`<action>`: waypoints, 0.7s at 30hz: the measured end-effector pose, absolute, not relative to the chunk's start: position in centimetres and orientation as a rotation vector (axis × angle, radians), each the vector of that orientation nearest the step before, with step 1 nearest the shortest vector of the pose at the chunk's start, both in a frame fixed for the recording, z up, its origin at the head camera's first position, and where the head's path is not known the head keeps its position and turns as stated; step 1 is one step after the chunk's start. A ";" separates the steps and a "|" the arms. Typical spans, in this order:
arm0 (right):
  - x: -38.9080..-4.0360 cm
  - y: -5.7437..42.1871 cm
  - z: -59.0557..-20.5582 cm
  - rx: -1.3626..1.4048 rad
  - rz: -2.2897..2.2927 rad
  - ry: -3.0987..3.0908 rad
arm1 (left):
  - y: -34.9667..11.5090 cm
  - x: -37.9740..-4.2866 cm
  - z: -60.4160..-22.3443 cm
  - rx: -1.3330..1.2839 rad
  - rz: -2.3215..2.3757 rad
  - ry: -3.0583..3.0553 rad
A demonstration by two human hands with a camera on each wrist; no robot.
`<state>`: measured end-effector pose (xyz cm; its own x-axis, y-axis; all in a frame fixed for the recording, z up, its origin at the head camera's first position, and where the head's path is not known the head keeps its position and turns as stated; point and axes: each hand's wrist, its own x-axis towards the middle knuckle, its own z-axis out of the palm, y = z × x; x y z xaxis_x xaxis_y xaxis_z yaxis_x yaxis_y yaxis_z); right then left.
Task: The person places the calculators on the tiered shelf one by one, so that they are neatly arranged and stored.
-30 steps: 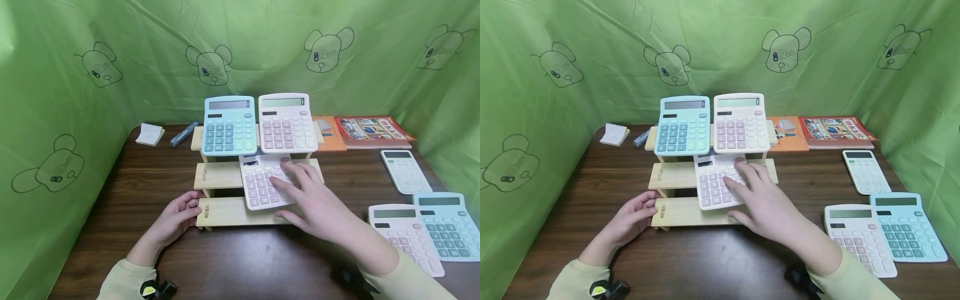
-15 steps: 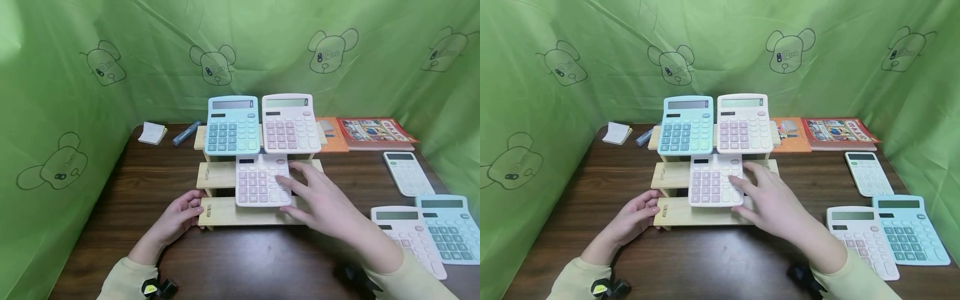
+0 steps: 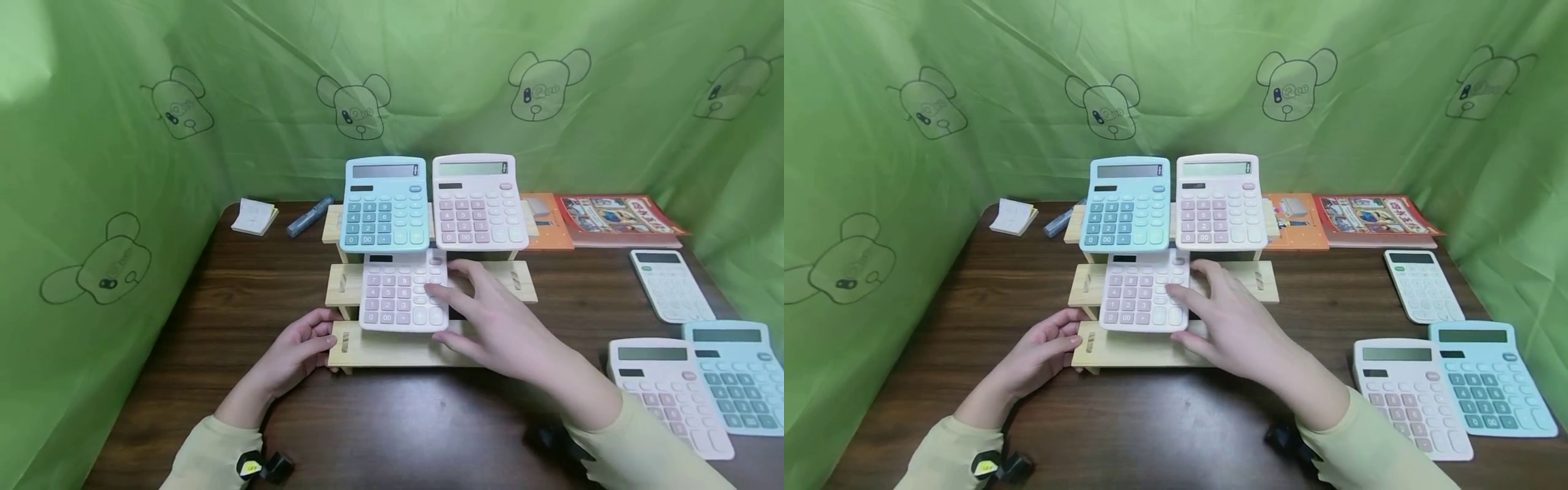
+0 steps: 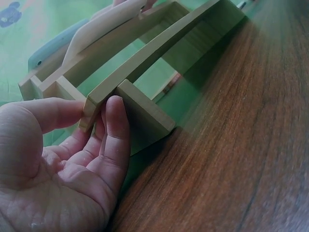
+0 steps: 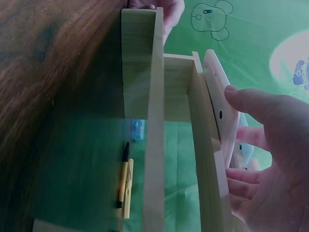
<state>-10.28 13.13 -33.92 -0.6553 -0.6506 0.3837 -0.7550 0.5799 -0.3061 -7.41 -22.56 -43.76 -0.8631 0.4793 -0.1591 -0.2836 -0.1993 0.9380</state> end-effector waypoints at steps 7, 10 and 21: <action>-10.3 12.6 -34.2 1.151 0.677 -2.606 | -22.6 -7.5 -43.9 0.254 2.095 1.587; -10.4 12.6 -34.3 1.150 0.712 -2.599 | -22.5 -7.6 -43.8 0.261 2.102 1.581; -10.6 12.8 -34.3 1.170 0.771 -2.602 | -22.5 -7.5 -43.7 0.224 2.092 1.597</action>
<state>-10.56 12.76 -34.31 -0.6720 -0.6429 0.3675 -0.7393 0.5542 -0.3824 -7.48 -22.51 -43.65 -0.8638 0.4762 -0.1642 -0.2839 -0.1908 0.9397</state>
